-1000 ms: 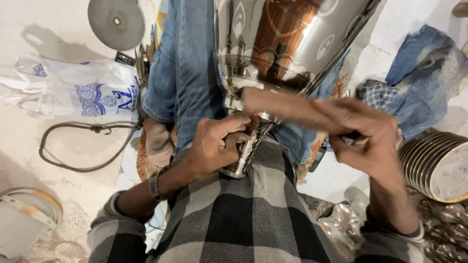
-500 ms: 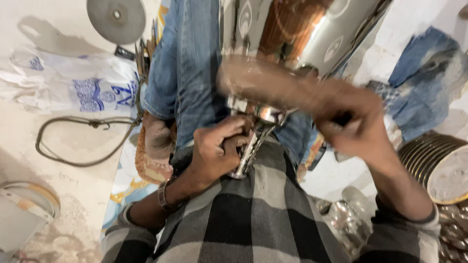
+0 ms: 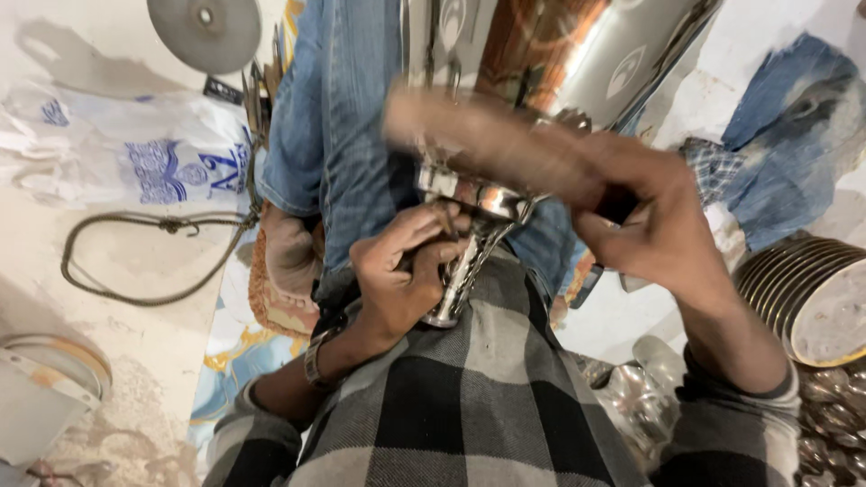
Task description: The person holds a silver metal trophy on their lap and repeatedly strikes the base with a wooden mallet. They rotate the trophy to work on different sections of the base while seated on the floor.
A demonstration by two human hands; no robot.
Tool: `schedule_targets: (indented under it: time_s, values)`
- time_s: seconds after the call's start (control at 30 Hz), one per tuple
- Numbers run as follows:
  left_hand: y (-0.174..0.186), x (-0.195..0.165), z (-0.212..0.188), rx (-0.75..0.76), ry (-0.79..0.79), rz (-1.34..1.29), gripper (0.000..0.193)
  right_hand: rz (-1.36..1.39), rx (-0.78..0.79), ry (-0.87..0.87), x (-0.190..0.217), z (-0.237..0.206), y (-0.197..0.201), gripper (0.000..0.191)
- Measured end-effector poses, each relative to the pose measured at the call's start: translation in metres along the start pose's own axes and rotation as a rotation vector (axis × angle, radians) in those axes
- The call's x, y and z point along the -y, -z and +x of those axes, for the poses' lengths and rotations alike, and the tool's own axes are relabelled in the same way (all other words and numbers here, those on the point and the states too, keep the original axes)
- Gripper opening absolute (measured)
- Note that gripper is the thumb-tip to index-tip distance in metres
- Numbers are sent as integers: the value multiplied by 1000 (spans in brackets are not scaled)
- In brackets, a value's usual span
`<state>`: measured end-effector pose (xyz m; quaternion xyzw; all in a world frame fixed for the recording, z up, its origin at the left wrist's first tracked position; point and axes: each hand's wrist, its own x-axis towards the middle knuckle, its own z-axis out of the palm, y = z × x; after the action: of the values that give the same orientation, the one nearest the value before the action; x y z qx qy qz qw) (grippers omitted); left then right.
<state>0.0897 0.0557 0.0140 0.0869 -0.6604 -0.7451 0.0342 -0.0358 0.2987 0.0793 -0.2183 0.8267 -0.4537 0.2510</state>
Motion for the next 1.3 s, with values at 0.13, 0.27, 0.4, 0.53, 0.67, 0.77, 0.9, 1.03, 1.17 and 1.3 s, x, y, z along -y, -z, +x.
schedule_targets:
  time_s: [0.13,0.27,0.4,0.53,0.67,0.77,0.9,1.03,1.17,1.3]
  values:
    - [-7,10,1,-41,-184,66,29,21,-75,-69,5,-5,-5,66]
    - [-6,10,-7,-45,-222,156,32,-213,-40,113,5,-15,-1,68]
    - [-6,11,-9,-31,-175,191,35,-174,-11,137,16,0,1,63]
    - [-8,17,-9,-52,-210,143,35,333,13,186,41,24,12,61]
    - [-8,23,-12,-23,-246,174,36,-412,185,282,52,25,33,50]
    - [-7,28,-10,24,-249,149,36,-371,45,316,37,15,33,55]
    - [2,29,4,217,-281,140,42,-276,-1,219,6,-10,20,56]
    - [15,21,19,424,-338,242,54,170,-238,266,-27,-47,-10,54]
    - [14,14,40,717,-220,451,67,132,-365,245,-57,-101,-43,54]
    - [5,12,62,960,-299,544,75,127,-646,228,-69,-144,-93,60]
